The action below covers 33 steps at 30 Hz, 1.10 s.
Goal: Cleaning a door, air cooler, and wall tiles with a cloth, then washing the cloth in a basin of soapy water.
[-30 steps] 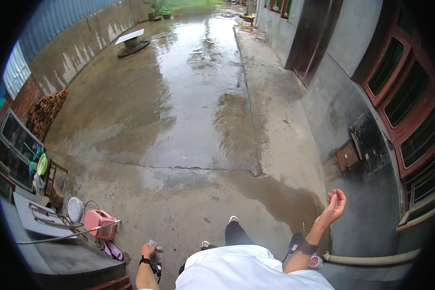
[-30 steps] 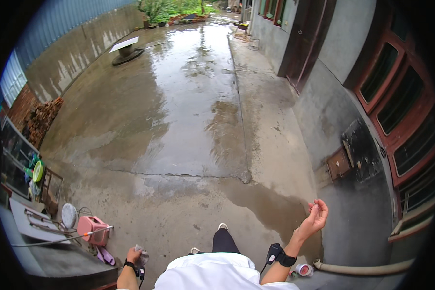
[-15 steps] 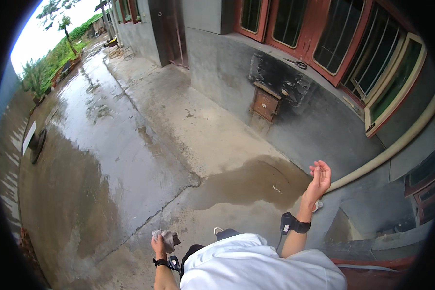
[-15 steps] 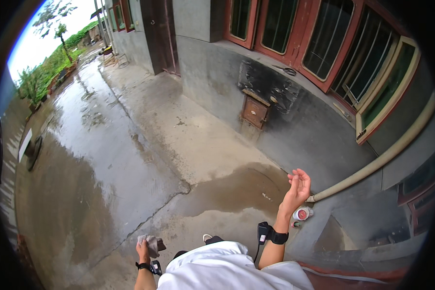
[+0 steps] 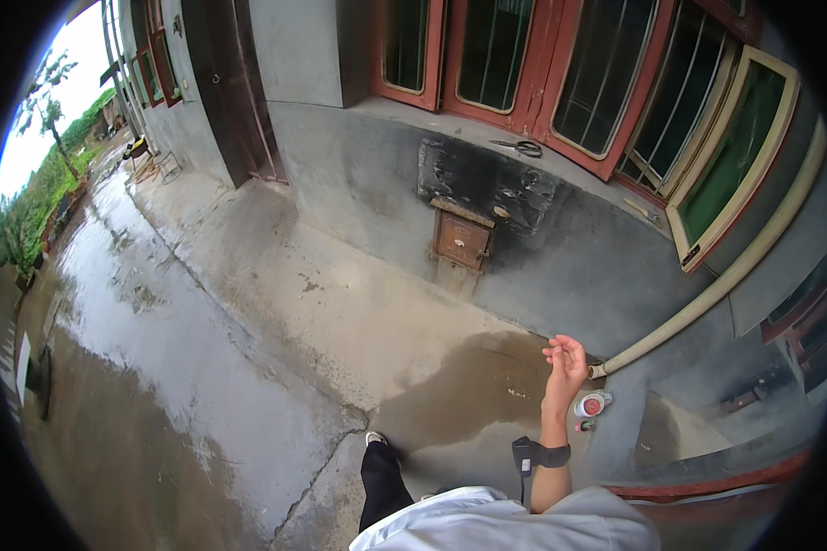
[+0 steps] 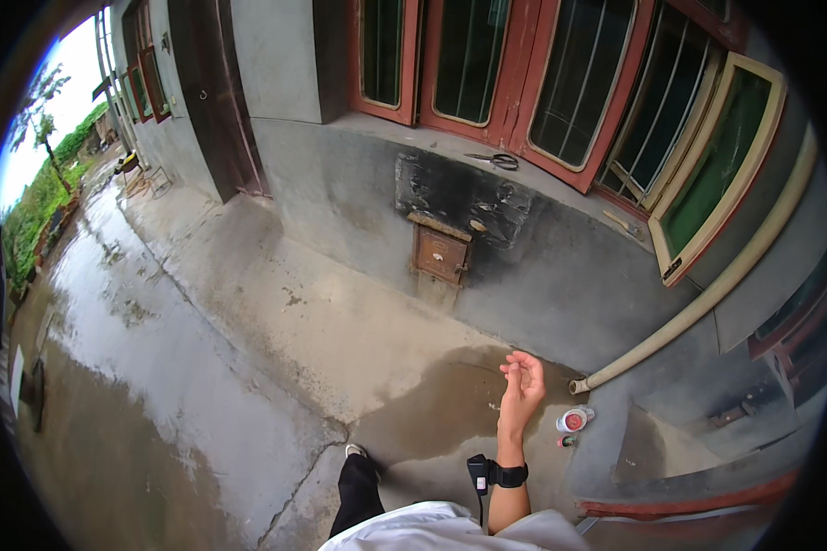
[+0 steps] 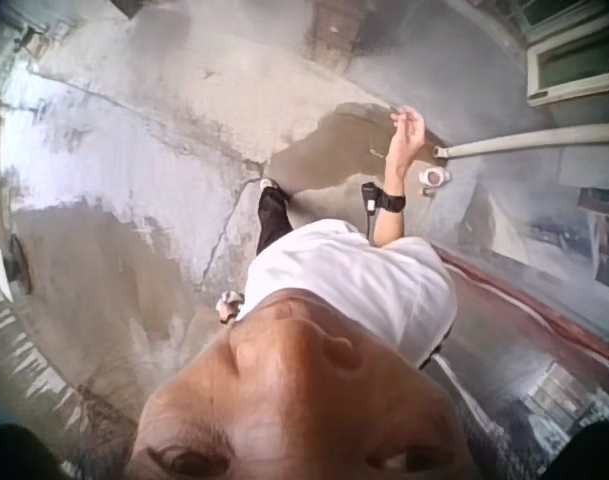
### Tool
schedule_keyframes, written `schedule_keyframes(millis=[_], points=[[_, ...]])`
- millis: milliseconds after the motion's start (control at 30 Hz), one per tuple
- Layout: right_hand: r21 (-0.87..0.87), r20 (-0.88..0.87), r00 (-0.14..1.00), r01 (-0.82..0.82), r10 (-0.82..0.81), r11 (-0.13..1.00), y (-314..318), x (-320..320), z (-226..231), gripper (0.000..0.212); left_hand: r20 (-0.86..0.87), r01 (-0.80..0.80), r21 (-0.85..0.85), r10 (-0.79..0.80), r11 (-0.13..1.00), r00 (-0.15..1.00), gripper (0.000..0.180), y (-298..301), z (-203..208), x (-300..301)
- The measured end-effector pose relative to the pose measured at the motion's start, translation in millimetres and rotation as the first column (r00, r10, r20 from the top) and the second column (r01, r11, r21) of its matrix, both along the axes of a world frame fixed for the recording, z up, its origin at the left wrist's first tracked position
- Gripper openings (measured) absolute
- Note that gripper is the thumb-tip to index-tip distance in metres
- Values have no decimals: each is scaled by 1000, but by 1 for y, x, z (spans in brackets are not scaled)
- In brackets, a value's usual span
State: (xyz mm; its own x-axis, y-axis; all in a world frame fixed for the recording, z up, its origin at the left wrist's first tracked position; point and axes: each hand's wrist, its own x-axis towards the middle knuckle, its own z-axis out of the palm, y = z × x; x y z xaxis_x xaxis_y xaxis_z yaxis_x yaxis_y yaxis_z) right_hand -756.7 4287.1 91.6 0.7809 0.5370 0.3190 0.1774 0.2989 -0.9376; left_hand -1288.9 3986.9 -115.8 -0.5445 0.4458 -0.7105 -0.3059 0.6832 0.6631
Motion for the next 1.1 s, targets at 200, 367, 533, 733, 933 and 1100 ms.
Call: schedule_keyframes(millis=[200,367,533,733,933,1100], points=[[23,48,999,-2,1,1000,102,-26,13,12,314,-16,-41,28,999,949,31,153,3,-10],[29,142,989,25,-29,999,157,-35,41,15,606,-138,-76,156,988,780,33,305,51,9],[-27,86,983,168,-165,985,186,-8,30,16,198,515,172,-541,840,817,36,498,-34,-18],[-53,52,971,238,-235,970,270,19,8,15,-270,561,409,-492,720,828,18,680,-97,9],[-44,-9,993,117,-118,992,423,40,11,14,-96,278,415,-262,866,960,15,713,-100,7],[7,49,998,-48,47,999,547,40,24,13,245,-104,211,51,972,968,33,686,-22,19]])
